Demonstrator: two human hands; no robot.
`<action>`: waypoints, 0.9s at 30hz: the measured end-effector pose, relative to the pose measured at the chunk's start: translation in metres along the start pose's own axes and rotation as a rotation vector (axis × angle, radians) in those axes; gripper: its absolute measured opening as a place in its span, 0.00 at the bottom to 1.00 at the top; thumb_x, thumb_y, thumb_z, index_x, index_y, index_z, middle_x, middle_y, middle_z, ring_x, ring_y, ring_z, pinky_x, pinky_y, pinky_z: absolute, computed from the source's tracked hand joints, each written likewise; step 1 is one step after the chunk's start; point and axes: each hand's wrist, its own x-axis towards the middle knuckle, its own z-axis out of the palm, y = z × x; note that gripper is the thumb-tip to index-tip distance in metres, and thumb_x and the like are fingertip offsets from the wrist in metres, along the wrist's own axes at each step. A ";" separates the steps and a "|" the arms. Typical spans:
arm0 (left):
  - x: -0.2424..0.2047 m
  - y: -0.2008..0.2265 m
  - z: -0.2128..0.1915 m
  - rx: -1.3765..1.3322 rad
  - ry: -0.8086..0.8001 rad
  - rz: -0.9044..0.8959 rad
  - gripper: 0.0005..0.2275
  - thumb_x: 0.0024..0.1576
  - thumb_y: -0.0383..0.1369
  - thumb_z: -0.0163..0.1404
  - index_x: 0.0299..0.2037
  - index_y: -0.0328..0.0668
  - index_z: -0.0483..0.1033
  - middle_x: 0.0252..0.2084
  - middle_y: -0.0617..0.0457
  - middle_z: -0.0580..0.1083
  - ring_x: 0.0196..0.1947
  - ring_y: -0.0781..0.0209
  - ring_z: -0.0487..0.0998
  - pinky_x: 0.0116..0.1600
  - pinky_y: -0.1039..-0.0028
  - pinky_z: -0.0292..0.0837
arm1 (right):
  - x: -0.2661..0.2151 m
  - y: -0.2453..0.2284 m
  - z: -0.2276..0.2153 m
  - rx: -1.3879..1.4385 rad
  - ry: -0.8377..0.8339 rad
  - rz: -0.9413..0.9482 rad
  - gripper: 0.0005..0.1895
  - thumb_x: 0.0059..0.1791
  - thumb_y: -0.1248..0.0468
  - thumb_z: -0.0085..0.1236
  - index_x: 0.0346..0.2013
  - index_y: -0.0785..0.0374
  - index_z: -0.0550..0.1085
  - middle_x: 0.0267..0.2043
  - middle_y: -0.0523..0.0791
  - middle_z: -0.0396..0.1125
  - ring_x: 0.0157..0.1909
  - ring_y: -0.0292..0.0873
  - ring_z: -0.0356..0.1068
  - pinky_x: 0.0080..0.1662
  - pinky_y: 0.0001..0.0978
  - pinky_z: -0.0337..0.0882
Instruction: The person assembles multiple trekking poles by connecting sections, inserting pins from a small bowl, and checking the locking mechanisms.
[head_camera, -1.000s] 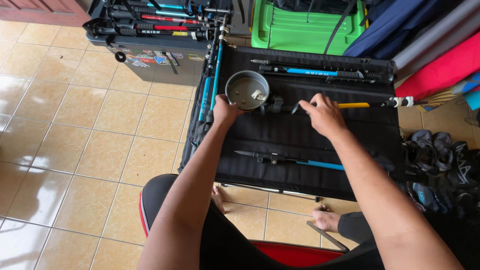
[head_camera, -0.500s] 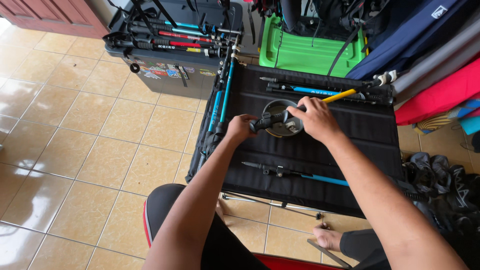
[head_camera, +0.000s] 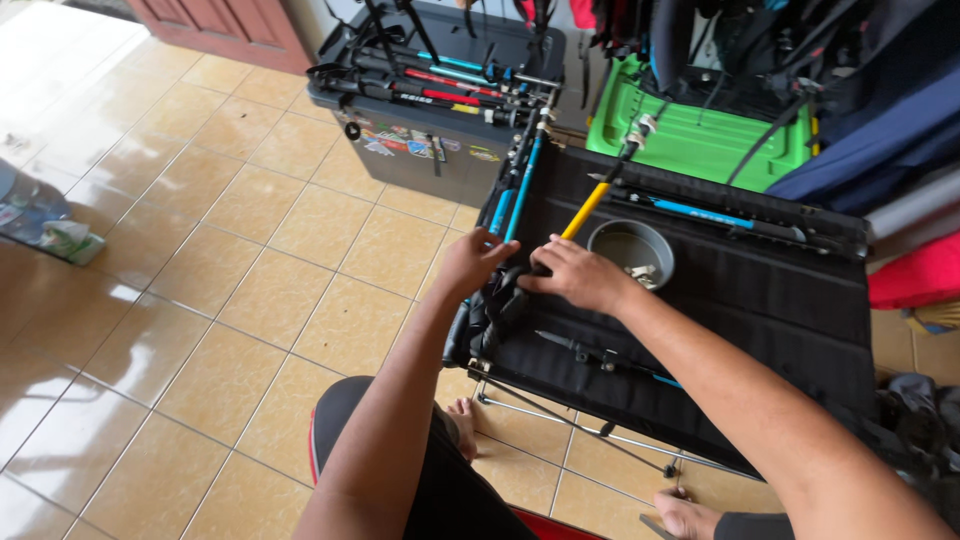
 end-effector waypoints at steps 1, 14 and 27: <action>-0.003 0.001 0.002 -0.001 0.008 -0.006 0.25 0.58 0.57 0.61 0.52 0.45 0.83 0.34 0.45 0.82 0.37 0.46 0.87 0.51 0.51 0.82 | 0.012 -0.005 -0.005 0.006 0.003 -0.007 0.17 0.60 0.60 0.43 0.56 0.29 0.73 0.52 0.40 0.64 0.59 0.47 0.70 0.69 0.48 0.70; 0.061 -0.027 0.030 0.279 0.076 -0.060 0.15 0.62 0.47 0.48 0.57 0.69 0.82 0.45 0.47 0.83 0.53 0.41 0.85 0.60 0.51 0.81 | 0.062 -0.013 0.038 -0.016 0.000 -0.281 0.18 0.56 0.65 0.48 0.55 0.35 0.70 0.52 0.48 0.68 0.61 0.60 0.72 0.71 0.54 0.68; 0.098 -0.063 0.066 0.202 0.066 -0.015 0.17 0.61 0.47 0.47 0.52 0.62 0.86 0.48 0.43 0.84 0.55 0.36 0.83 0.65 0.44 0.77 | 0.019 -0.031 0.049 0.078 0.077 0.183 0.18 0.52 0.64 0.59 0.50 0.32 0.77 0.64 0.44 0.67 0.70 0.51 0.68 0.58 0.42 0.75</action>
